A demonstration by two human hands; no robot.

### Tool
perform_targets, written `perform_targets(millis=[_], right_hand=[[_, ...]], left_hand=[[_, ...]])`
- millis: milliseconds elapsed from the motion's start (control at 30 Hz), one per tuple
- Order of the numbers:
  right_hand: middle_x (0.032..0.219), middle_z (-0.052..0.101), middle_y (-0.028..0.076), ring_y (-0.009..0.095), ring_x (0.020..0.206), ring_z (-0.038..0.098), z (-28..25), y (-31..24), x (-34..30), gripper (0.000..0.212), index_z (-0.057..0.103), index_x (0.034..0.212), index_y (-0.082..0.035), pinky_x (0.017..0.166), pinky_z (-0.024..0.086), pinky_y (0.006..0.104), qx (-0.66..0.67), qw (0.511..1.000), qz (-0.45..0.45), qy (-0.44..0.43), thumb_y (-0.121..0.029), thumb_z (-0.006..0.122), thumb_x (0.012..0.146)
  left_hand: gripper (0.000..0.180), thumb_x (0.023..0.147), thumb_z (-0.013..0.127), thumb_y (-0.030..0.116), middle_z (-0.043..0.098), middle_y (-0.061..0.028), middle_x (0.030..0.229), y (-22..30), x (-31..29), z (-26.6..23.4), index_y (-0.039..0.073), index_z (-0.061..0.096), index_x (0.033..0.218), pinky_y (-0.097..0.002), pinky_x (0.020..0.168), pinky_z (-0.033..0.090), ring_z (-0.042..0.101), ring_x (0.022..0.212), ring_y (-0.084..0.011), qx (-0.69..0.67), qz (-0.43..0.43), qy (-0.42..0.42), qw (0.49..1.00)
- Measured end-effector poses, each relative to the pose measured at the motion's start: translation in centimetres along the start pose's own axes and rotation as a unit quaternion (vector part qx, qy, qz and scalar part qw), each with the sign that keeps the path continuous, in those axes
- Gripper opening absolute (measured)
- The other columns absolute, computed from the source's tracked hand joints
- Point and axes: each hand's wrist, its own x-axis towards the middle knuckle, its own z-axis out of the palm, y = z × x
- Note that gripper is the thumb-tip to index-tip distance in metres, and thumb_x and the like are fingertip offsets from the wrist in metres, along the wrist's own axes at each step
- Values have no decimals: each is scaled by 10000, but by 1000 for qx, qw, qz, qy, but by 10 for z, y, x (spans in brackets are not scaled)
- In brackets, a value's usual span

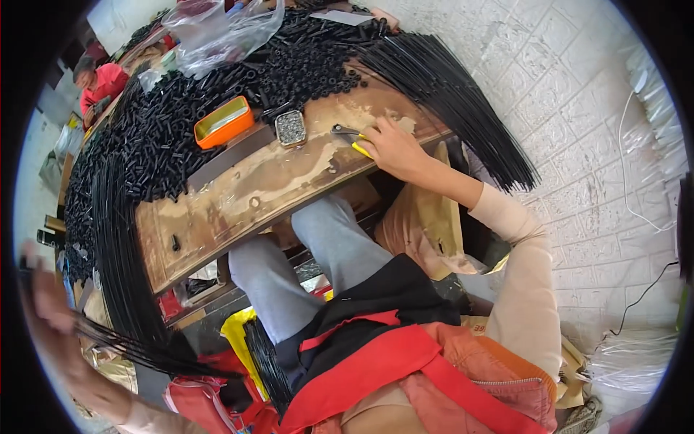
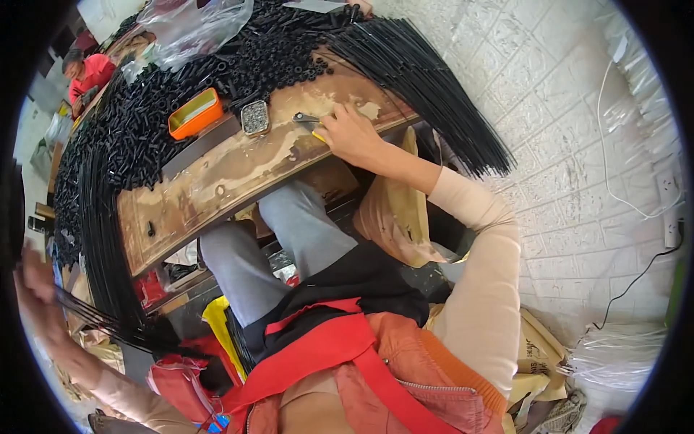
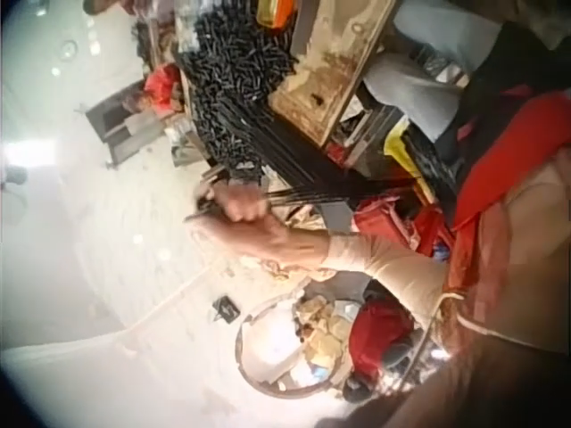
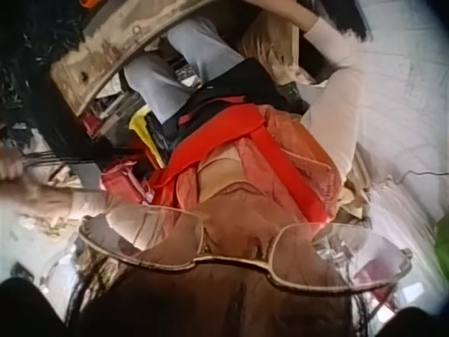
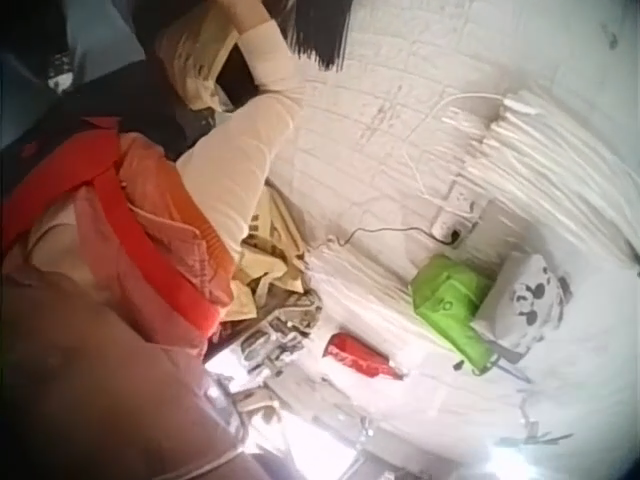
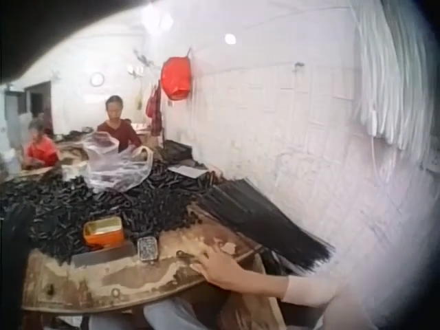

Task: Assembling brushes by trimming bundles of bristles with a tool and inserting them into a frame.

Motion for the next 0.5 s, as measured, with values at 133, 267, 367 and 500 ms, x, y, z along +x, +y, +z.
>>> perform_targets(millis=[133, 267, 367, 500], right_hand=[[896, 569, 117, 296, 930, 560, 1, 69, -1, 124, 647, 880, -63, 719, 510, 392, -78, 995, -14, 66, -171, 607, 834], [879, 592, 109, 293, 883, 593, 14, 113, 17, 83, 619, 871, -84, 700, 523, 397, -252, 961, 78, 79, -119, 555, 830], [930, 619, 135, 278, 827, 620, 4, 148, 8, 186, 615, 1021, -54, 710, 516, 391, -363, 923, 124, -22, -125, 492, 901], [906, 630, 290, 459, 843, 633, -4, 256, -5, 252, 565, 1005, 23, 720, 495, 548, -220, 962, 158, -42, -207, 491, 934]], left_hand=[[484, 1045, 330, 473, 360, 73, 563, -105, -97, 54, 101, 626, 959, -213, 385, 195, 295, 441, -24, 156, -83, -306, 936], [452, 1039, 334, 415, 430, 19, 596, -249, -137, -20, 73, 623, 972, -247, 452, 316, 401, 490, -89, 252, -108, -263, 925], [248, 956, 434, 147, 652, -202, 964, -321, -170, -38, -3, 623, 1015, -401, 826, 484, 632, 951, -348, 337, -169, -164, 912], [397, 889, 555, 191, 606, -262, 1173, -416, -183, -82, 58, 564, 1263, -494, 911, 467, 568, 1097, -440, 473, -148, -231, 837]])
